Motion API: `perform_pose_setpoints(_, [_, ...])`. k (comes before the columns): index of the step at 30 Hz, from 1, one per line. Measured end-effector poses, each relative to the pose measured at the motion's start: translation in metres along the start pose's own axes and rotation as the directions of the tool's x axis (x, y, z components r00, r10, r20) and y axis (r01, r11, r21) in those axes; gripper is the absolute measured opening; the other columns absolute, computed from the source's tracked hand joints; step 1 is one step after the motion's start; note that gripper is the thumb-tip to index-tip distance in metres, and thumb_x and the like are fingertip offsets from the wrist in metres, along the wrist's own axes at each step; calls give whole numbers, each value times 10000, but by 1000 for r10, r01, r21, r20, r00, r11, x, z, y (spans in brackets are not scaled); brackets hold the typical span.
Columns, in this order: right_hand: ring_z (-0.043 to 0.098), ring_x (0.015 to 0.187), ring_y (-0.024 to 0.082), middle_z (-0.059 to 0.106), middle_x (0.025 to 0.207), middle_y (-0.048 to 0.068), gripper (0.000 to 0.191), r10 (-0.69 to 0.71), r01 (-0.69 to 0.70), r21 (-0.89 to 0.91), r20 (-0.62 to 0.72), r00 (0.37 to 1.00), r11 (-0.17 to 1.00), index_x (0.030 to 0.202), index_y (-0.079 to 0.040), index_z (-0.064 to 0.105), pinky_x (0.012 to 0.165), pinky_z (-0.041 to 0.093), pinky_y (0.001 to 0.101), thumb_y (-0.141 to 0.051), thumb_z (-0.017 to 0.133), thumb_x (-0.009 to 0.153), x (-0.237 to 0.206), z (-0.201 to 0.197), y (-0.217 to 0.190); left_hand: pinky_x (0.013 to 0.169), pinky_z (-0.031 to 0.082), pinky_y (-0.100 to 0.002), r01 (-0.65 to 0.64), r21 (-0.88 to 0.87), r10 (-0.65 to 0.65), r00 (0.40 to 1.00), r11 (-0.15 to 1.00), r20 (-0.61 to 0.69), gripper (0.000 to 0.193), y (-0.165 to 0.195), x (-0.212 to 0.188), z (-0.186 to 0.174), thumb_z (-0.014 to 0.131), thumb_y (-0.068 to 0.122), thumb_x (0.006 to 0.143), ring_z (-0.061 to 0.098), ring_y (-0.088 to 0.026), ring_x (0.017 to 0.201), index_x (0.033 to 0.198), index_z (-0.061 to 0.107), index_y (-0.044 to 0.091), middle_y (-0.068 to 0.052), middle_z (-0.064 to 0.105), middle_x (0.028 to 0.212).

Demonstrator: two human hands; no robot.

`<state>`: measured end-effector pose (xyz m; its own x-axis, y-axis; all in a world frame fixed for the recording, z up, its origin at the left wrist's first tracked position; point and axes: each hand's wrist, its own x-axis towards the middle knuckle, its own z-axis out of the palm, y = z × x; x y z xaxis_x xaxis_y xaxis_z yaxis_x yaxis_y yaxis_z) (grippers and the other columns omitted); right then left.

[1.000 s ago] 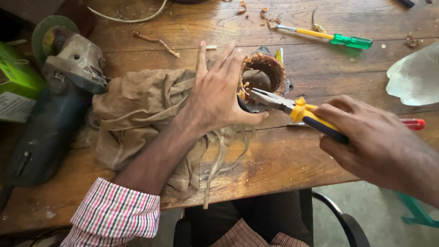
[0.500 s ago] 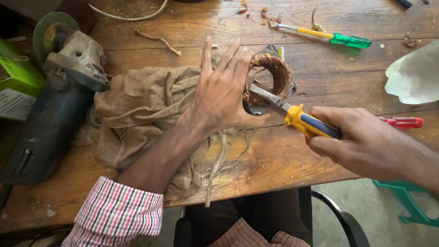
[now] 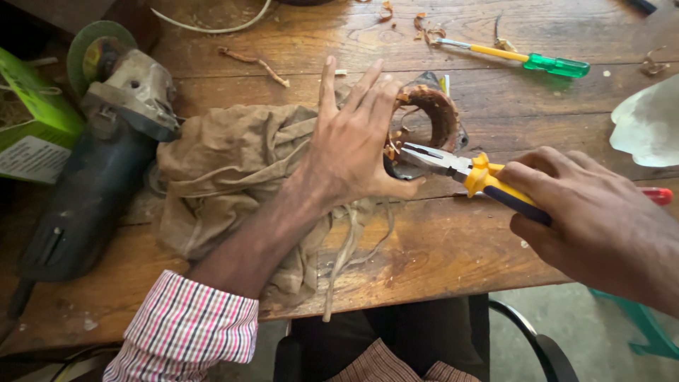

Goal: The person scrapes old gasket and insulation residue from the rim of a motor housing flange using small screwdrivers, rotating the housing to reach different sections. They occasionally use pliers to pull off larger debris pieces and continue scraping around the flange by hand.

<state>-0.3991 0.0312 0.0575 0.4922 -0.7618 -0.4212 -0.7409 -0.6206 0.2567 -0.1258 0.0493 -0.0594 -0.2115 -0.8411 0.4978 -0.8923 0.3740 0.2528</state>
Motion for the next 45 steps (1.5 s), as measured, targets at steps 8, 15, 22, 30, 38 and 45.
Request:
perform_pose_setpoints(8, [702, 791, 112, 631, 894, -9, 275, 157, -136, -84, 358, 920, 987, 1153, -186, 587, 797, 605, 301, -404, 616, 987, -5, -52, -33, 1156, 2, -789, -17, 45, 18, 1000, 999, -14, 1385, -1, 0, 3, 638, 970, 645, 385, -410, 1461, 1392, 449, -181, -307, 540, 1427])
perform_pose_setpoints(15, [650, 1010, 212, 636, 1125, 65, 409, -71, 72, 10, -84, 994, 997, 1235, -157, 606, 908, 558, 415, -367, 669, 889, -10, -20, -13, 1157, -7, -780, 18, 28, -19, 999, 999, 38, 1349, 0, 1, 1, 616, 944, 658, 357, -424, 1468, 1398, 429, -167, -319, 514, 1429])
perform_pose_setpoints(22, [542, 1267, 356, 573, 1386, 153, 518, -183, 72, -313, -340, 923, 947, 1290, -270, 645, 1041, 481, 557, -405, 691, 792, -11, 17, 1, 1167, 13, -754, 83, -42, -78, 991, 996, 107, 1338, -4, 1, 0, 659, 891, 663, 326, -448, 1465, 1403, 380, -189, -394, 438, 1444])
perform_pose_setpoints(30, [485, 1353, 324, 567, 1313, 132, 333, -249, -23, -493, -479, 842, 870, 1213, -291, 711, 1193, 312, 572, -294, 692, 881, -27, -11, -18, 1163, 44, -761, 86, -51, -81, 992, 995, 93, 1288, -4, 2, 0, 684, 842, 664, 347, -462, 1446, 1390, 405, -185, -412, 435, 1438])
perform_pose_setpoints(38, [513, 1315, 322, 568, 1346, 128, 352, -257, -63, -559, -474, 842, 827, 1229, -349, 696, 1168, 340, 564, -285, 664, 884, -20, -12, -13, 1174, 57, -760, 78, -55, -74, 994, 995, 77, 1290, -4, 2, -1, 692, 838, 666, 364, -464, 1441, 1381, 414, -198, -415, 457, 1422])
perform_pose_setpoints(45, [697, 859, 230, 649, 1150, 102, 468, -103, 83, -104, -201, 974, 991, 1287, -158, 664, 738, 619, 382, -366, 701, 869, 6, -16, -3, 1152, 51, -776, 84, -62, -78, 992, 995, 95, 1313, -4, 2, 3, 686, 863, 648, 351, -468, 1440, 1376, 411, -195, -400, 455, 1422])
